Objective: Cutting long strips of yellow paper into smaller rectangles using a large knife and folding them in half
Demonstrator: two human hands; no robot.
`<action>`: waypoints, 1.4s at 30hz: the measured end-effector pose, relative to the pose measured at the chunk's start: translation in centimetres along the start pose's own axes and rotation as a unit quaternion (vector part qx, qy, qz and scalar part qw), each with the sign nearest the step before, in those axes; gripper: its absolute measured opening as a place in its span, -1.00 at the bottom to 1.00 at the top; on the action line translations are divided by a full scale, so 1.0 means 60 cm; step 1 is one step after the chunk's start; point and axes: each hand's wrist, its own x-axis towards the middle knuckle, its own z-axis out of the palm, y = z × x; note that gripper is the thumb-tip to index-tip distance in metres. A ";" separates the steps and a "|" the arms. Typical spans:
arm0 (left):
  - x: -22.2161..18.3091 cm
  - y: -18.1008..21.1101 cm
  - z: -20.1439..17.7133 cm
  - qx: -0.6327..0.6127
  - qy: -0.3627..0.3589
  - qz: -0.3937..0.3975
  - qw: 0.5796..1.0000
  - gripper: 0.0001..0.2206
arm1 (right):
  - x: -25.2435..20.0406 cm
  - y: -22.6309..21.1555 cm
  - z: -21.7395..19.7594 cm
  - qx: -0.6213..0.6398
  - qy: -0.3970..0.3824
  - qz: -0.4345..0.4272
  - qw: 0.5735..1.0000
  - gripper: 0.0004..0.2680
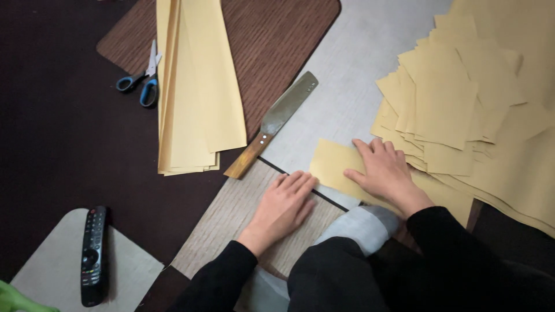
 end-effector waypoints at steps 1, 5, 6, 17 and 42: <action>0.009 0.001 0.001 0.000 -0.001 0.002 1.000 -0.46 | 0.005 0.012 0.010 0.001 0.000 0.002 1.000 -0.36; 0.035 0.000 0.001 -0.093 0.001 -0.104 0.990 -0.46 | 0.022 0.040 0.045 0.109 0.007 0.012 0.994 -0.54; 0.043 0.001 0.004 -0.110 0.005 -0.135 0.985 -0.45 | 0.025 0.047 0.053 0.119 0.012 0.019 0.993 -0.58; 0.159 -0.020 0.073 -0.443 0.078 -0.277 0.849 -0.51 | -0.064 0.068 -0.112 0.396 -0.118 -0.014 0.911 -0.80; 0.166 -0.039 -0.037 -0.296 0.154 -0.279 0.901 -0.80 | -0.079 0.164 -0.040 0.514 -0.137 0.087 0.842 -0.54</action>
